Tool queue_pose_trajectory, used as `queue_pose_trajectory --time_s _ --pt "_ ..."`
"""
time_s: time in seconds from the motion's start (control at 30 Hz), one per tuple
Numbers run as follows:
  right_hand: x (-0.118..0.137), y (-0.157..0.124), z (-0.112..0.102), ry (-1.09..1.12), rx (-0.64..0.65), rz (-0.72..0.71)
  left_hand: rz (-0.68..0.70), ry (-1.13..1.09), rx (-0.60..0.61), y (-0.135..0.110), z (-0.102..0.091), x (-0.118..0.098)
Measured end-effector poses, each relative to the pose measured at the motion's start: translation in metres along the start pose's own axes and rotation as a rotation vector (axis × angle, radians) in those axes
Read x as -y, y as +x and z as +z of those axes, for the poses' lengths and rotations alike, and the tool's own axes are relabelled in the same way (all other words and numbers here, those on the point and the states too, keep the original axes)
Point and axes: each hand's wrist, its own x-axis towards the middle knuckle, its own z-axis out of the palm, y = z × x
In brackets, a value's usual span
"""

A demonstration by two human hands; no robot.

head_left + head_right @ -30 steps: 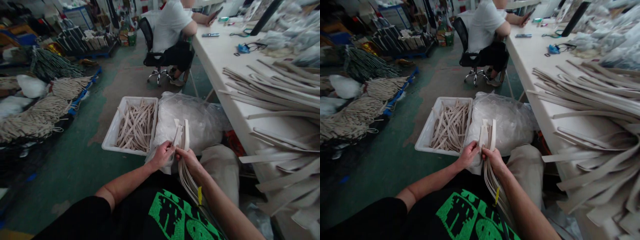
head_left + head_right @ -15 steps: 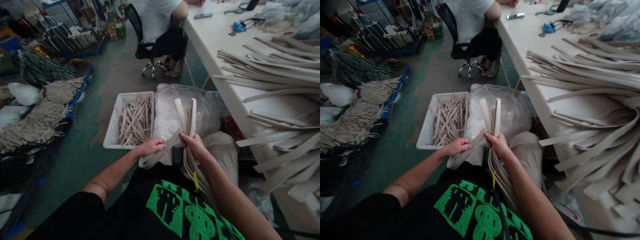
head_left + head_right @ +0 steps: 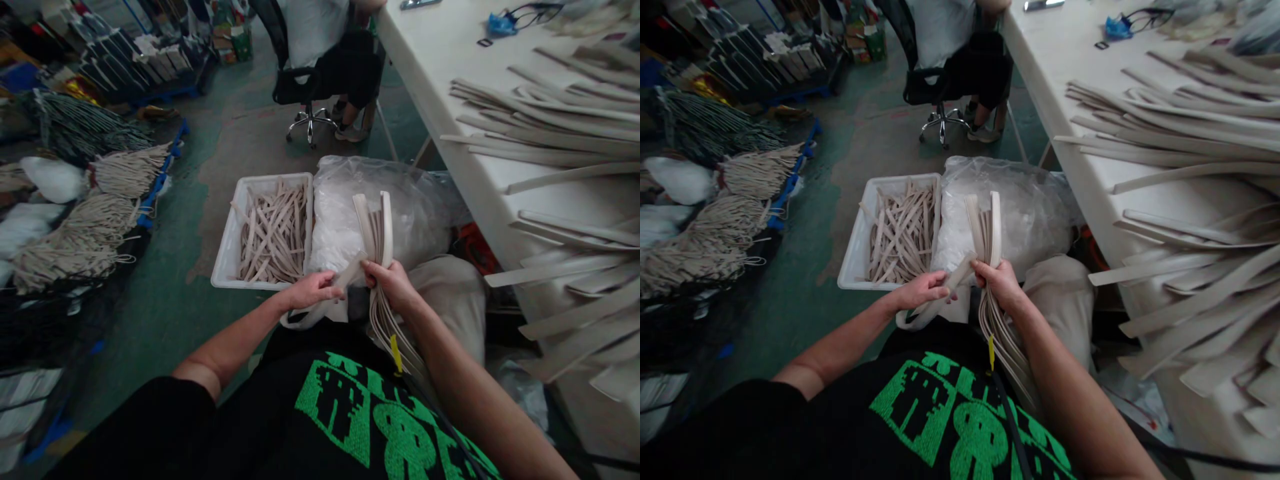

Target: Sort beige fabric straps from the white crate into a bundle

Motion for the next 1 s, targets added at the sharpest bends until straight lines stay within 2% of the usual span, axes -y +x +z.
queue_pose_trajectory --time_s 0.07,0.17,0.27,0.33,0.47,0.57,0.67,0.8,0.9,1.0 --pt "-0.002 0.000 0.000 -0.035 0.011 0.007 0.035 0.052 0.042 0.015 0.011 -0.001" --pt "-0.004 0.000 -0.013 -0.014 -0.095 -0.007 0.044 0.184 0.066 0.023 0.013 0.009" --pt "-0.006 0.003 -0.033 0.099 -0.221 -0.042 0.064 0.354 0.064 0.008 0.000 0.030" --pt "-0.007 0.006 -0.040 0.116 -0.234 -0.039 0.038 0.401 0.038 -0.008 -0.011 0.046" --pt "-0.008 0.008 -0.032 0.059 -0.147 0.067 -0.024 0.133 -0.047 -0.031 -0.028 0.069" --pt "-0.009 0.008 -0.020 0.057 -0.093 0.123 -0.028 -0.068 -0.203 -0.036 -0.035 0.073" --pt "-0.010 0.009 -0.016 0.033 -0.092 0.138 0.034 0.003 -0.367 -0.037 -0.045 0.068" --pt "-0.013 0.012 -0.024 -0.031 -0.215 0.149 0.131 0.189 -0.579 -0.041 -0.076 0.051" --pt "-0.013 0.013 -0.030 -0.057 -0.256 0.147 0.134 0.401 -0.631 -0.047 -0.108 0.026" --pt "-0.012 0.013 -0.030 -0.118 -0.209 0.161 0.122 0.635 -0.700 -0.054 -0.137 -0.008"
